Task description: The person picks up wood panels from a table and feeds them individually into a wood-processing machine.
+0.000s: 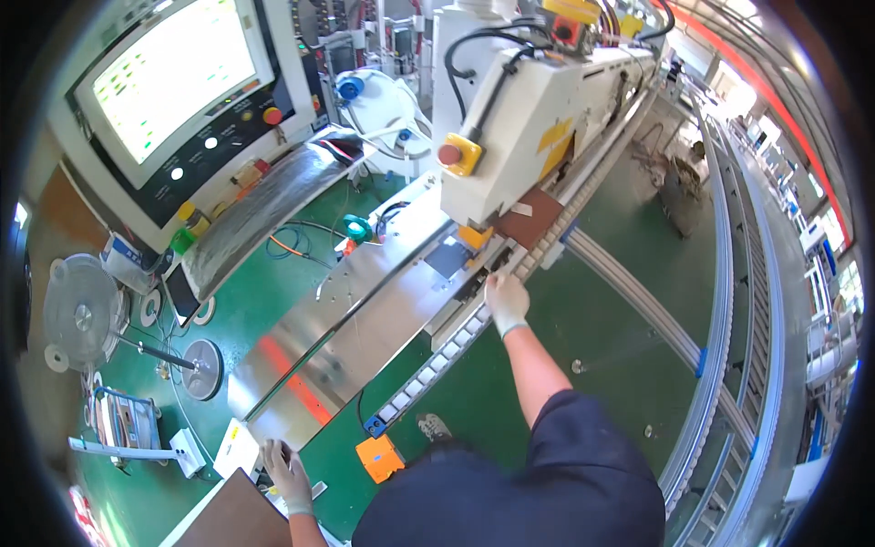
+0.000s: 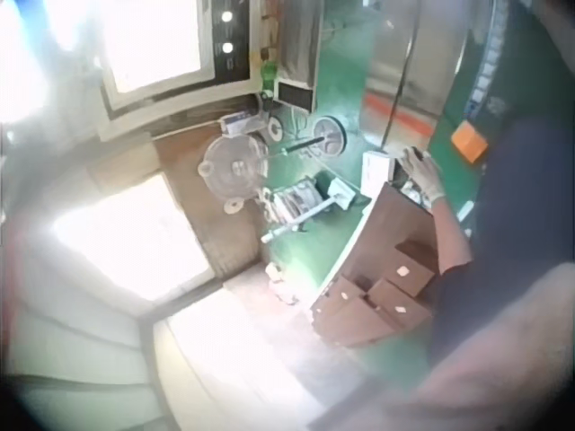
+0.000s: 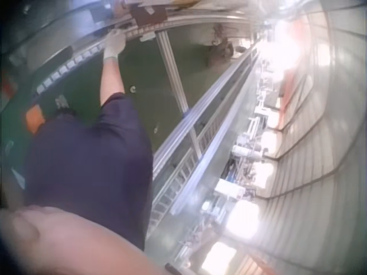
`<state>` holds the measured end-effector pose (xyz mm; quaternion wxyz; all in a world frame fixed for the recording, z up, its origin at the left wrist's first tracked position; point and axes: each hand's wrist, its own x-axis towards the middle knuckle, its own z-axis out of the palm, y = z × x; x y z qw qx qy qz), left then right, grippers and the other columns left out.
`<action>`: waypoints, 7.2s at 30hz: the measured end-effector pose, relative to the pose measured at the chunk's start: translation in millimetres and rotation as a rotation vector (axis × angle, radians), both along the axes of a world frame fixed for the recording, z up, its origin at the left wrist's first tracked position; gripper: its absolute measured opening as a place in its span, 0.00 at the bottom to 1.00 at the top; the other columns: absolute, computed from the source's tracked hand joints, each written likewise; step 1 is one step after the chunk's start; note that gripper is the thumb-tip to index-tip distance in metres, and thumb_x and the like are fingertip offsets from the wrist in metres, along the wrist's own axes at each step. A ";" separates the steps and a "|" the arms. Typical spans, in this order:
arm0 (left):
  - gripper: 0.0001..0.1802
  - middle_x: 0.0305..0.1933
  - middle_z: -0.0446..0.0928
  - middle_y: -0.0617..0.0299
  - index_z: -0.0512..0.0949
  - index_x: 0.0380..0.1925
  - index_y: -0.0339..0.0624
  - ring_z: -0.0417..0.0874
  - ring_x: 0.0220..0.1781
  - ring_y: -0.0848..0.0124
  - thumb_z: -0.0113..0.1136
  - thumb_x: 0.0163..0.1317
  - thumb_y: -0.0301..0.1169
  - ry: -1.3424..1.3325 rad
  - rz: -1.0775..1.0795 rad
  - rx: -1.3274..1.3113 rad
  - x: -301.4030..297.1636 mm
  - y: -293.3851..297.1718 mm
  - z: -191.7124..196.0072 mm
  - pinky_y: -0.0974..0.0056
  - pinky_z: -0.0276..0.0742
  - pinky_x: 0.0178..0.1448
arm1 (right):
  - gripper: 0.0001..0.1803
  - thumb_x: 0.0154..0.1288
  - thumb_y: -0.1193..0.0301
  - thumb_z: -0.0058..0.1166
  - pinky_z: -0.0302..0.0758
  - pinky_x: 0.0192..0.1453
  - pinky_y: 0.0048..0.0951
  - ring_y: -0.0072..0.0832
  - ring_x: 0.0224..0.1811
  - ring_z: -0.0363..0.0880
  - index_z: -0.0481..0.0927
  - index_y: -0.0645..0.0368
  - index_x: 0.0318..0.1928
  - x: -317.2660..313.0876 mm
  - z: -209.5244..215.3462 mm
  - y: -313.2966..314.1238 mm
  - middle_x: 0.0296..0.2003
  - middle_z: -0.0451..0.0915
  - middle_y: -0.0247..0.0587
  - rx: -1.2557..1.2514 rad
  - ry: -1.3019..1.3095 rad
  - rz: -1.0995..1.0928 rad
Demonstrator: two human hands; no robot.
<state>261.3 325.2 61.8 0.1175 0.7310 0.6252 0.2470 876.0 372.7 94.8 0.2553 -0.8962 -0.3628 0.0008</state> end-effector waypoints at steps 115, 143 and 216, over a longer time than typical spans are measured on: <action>0.41 0.78 0.63 0.50 0.65 0.73 0.41 0.57 0.83 0.47 0.62 0.61 0.43 0.453 -0.299 -0.022 30.9 48.2 15.3 0.42 0.46 0.85 | 0.31 0.68 0.46 0.60 0.40 0.84 0.63 0.46 0.77 0.65 0.84 0.55 0.60 -214.8 -2.6 -79.7 0.66 0.77 0.47 0.148 -0.043 0.653; 0.42 0.78 0.62 0.46 0.64 0.73 0.36 0.55 0.83 0.45 0.48 0.66 0.52 0.557 -0.244 -0.114 43.4 46.5 20.2 0.39 0.43 0.86 | 0.26 0.55 0.71 0.62 0.63 0.77 0.54 0.45 0.68 0.76 0.84 0.52 0.57 60.8 -11.3 9.1 0.60 0.82 0.43 0.304 -0.269 0.482; 0.23 0.60 0.83 0.58 0.76 0.63 0.34 0.82 0.60 0.69 0.67 0.72 0.29 -0.919 -0.362 -0.746 31.9 -47.2 128.8 0.60 0.77 0.66 | 0.25 0.79 0.55 0.54 0.76 0.56 0.29 0.26 0.49 0.80 0.82 0.68 0.55 -293.7 46.7 -81.8 0.47 0.85 0.40 0.471 0.988 0.680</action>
